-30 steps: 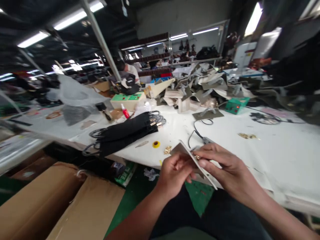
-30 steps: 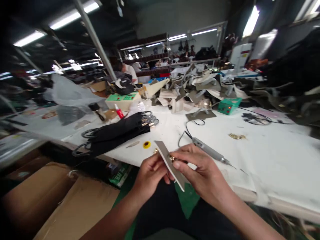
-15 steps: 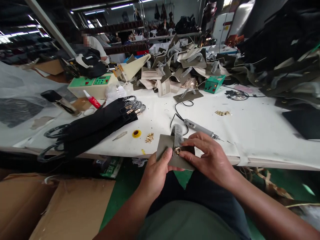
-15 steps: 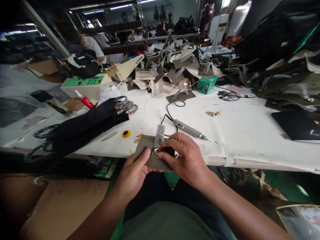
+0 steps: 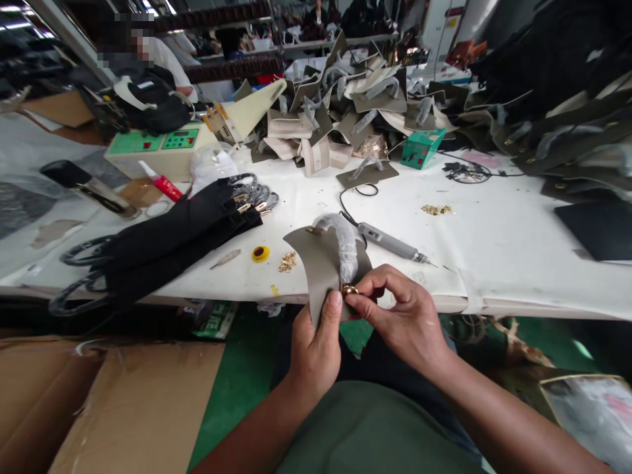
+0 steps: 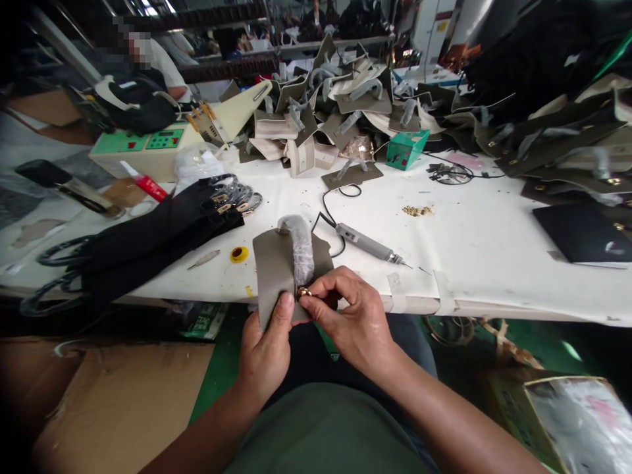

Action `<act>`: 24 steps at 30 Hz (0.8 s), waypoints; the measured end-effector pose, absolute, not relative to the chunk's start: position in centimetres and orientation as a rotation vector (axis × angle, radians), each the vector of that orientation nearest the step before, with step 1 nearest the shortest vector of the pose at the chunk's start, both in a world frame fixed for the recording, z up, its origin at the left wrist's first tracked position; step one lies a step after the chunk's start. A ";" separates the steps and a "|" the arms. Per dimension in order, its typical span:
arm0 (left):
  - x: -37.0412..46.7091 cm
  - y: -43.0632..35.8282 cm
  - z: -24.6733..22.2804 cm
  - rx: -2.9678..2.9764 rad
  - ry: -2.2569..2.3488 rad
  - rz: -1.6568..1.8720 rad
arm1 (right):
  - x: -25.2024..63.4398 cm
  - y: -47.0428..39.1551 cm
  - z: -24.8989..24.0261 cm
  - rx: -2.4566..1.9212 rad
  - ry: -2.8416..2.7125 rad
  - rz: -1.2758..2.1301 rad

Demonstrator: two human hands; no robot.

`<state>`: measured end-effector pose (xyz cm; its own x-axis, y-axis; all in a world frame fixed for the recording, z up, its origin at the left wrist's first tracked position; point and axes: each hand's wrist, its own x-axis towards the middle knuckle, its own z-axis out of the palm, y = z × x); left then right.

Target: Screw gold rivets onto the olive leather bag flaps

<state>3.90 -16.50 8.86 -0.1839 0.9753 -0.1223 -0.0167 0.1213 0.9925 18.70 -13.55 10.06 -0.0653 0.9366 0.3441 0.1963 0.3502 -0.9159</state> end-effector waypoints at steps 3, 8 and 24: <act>4.2 -16.5 8.8 0.950 1.359 1.253 | 18.6 -13.6 9.6 -1.007 -1.592 0.760; 4.6 -16.5 8.6 0.847 1.318 1.267 | 18.7 -13.5 9.1 -0.986 -1.740 0.544; 3.7 -15.8 9.1 0.779 1.255 1.167 | 21.4 -11.2 8.3 -0.707 -2.221 0.368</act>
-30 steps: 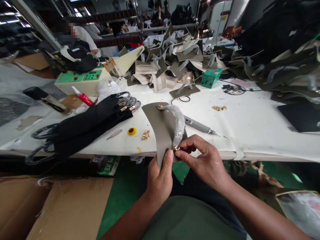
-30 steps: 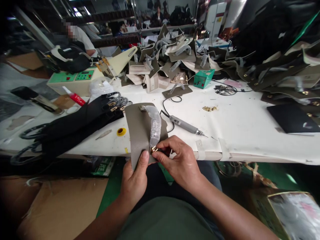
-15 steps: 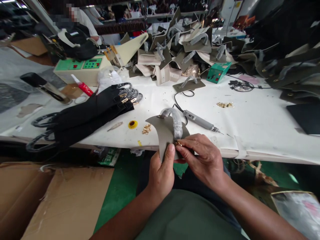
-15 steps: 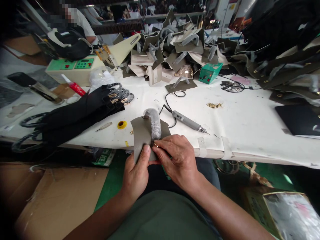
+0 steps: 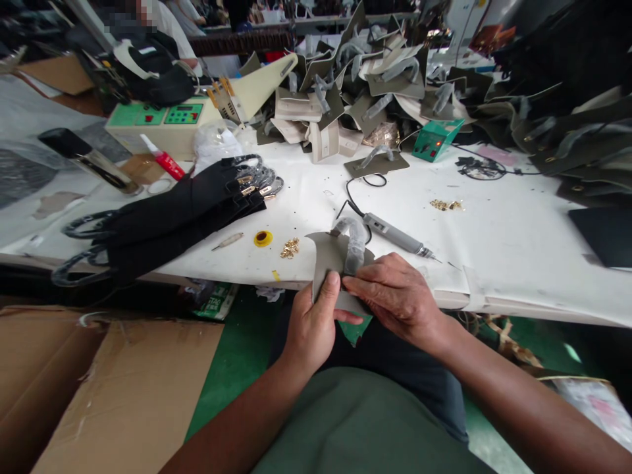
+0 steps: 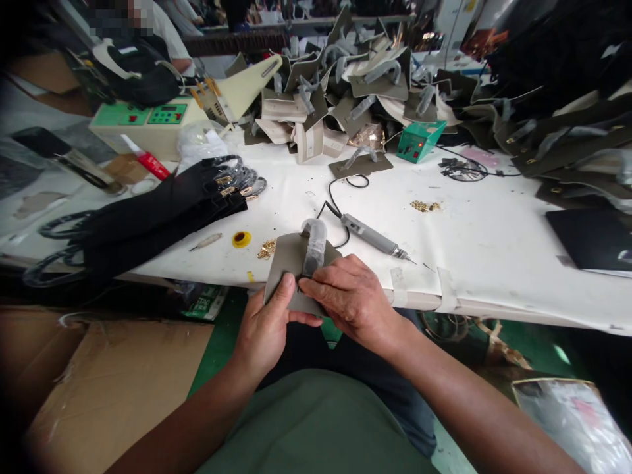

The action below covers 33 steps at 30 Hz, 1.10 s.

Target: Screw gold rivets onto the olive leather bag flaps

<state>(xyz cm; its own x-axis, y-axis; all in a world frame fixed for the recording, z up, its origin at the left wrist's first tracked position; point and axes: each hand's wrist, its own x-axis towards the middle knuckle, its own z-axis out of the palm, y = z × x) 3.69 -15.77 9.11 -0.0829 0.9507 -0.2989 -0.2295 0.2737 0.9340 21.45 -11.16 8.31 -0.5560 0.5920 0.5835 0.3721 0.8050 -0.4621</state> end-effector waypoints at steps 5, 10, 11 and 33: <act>3.8 -15.5 9.2 0.733 1.186 1.219 | 21.3 -12.5 7.9 -0.814 -2.081 0.400; 4.2 -15.9 9.1 0.703 1.136 1.233 | 21.5 -13.2 7.6 -1.170 -1.534 0.727; 4.2 -16.1 9.1 0.713 1.132 1.229 | 21.5 -13.2 7.4 -1.228 -1.419 0.895; 2.4 -13.1 6.9 0.897 1.110 1.185 | 24.4 -12.9 9.0 -1.219 -1.692 0.583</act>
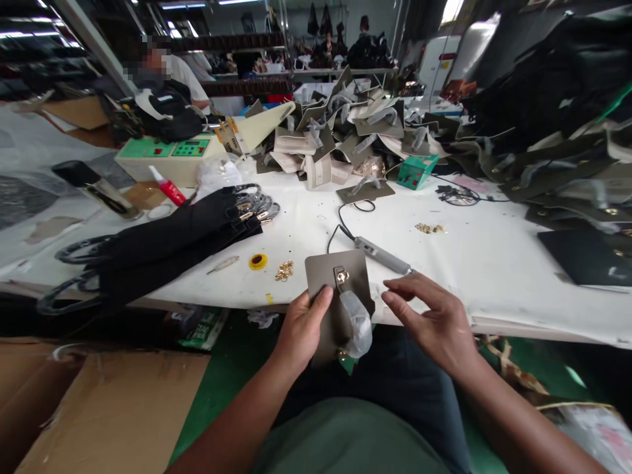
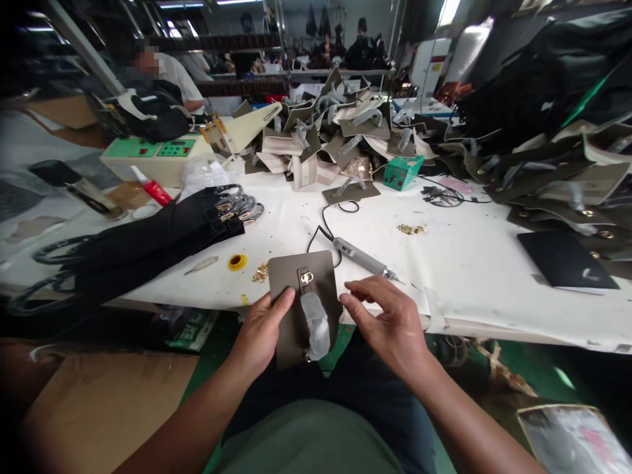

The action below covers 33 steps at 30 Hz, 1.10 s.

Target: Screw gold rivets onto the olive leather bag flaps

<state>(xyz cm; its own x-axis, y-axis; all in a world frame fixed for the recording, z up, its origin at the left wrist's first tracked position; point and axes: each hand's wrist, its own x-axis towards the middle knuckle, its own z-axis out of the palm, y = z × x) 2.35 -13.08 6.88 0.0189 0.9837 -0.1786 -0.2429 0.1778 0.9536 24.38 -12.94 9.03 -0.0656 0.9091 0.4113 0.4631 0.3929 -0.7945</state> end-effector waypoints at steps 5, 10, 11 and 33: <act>2.6 -14.2 7.7 1.279 1.250 1.127 | 21.5 -10.8 10.2 -1.138 -1.690 0.704; 2.6 -14.9 7.9 1.377 1.328 1.160 | 19.8 -11.0 9.8 -1.152 -1.565 0.848; 2.6 -15.0 7.8 1.370 1.332 1.162 | 19.6 -11.2 9.8 -1.160 -1.523 0.892; 2.4 -14.1 8.4 1.402 1.201 1.020 | 21.2 -11.0 10.1 -0.931 -1.887 0.701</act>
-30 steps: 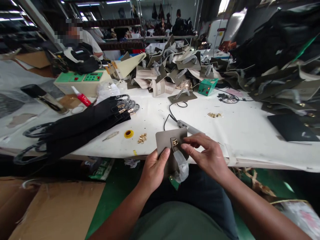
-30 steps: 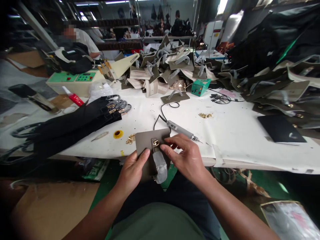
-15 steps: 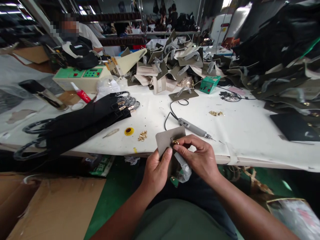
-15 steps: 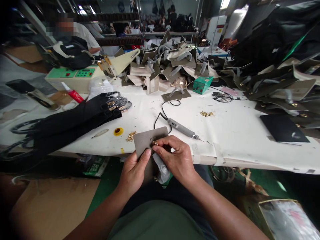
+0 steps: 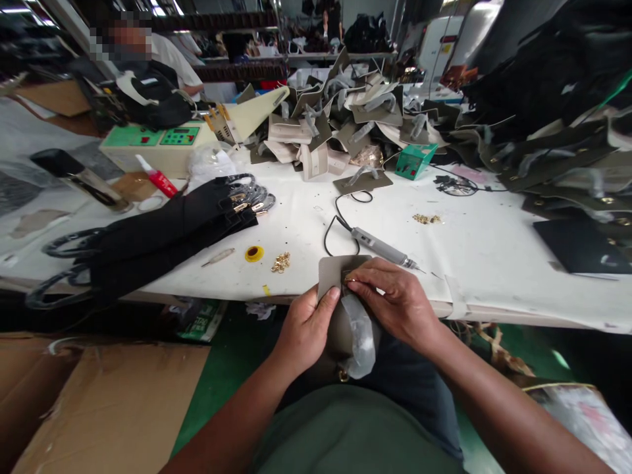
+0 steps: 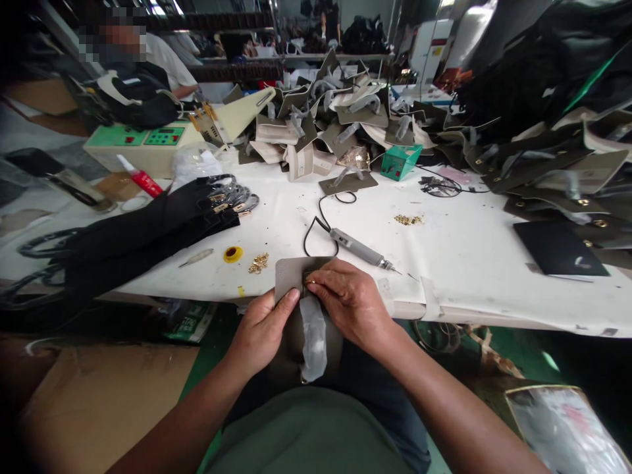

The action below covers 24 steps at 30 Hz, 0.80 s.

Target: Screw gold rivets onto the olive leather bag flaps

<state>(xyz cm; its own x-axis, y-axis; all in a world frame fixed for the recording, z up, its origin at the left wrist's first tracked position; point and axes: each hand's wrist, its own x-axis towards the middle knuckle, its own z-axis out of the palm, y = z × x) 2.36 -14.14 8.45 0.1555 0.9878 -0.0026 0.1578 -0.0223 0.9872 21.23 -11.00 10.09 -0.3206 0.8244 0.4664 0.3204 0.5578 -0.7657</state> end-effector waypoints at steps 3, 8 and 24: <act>1.8 -13.8 8.5 1.434 1.154 0.917 | 22.5 -10.2 11.0 -0.880 -2.063 0.868; 1.7 -13.6 8.5 1.405 1.124 0.830 | 23.7 -9.4 11.6 -0.857 -2.133 1.021; 3.2 -13.9 8.7 1.022 1.056 0.993 | 23.2 -10.2 10.2 -1.131 -1.514 0.963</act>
<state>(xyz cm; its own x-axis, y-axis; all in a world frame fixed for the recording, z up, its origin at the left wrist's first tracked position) 3.21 -13.93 8.69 0.1974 0.9606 -0.1957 -0.1356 0.2245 0.9650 23.25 -10.23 10.24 -0.0895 0.9666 0.2400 0.1926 0.2532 -0.9480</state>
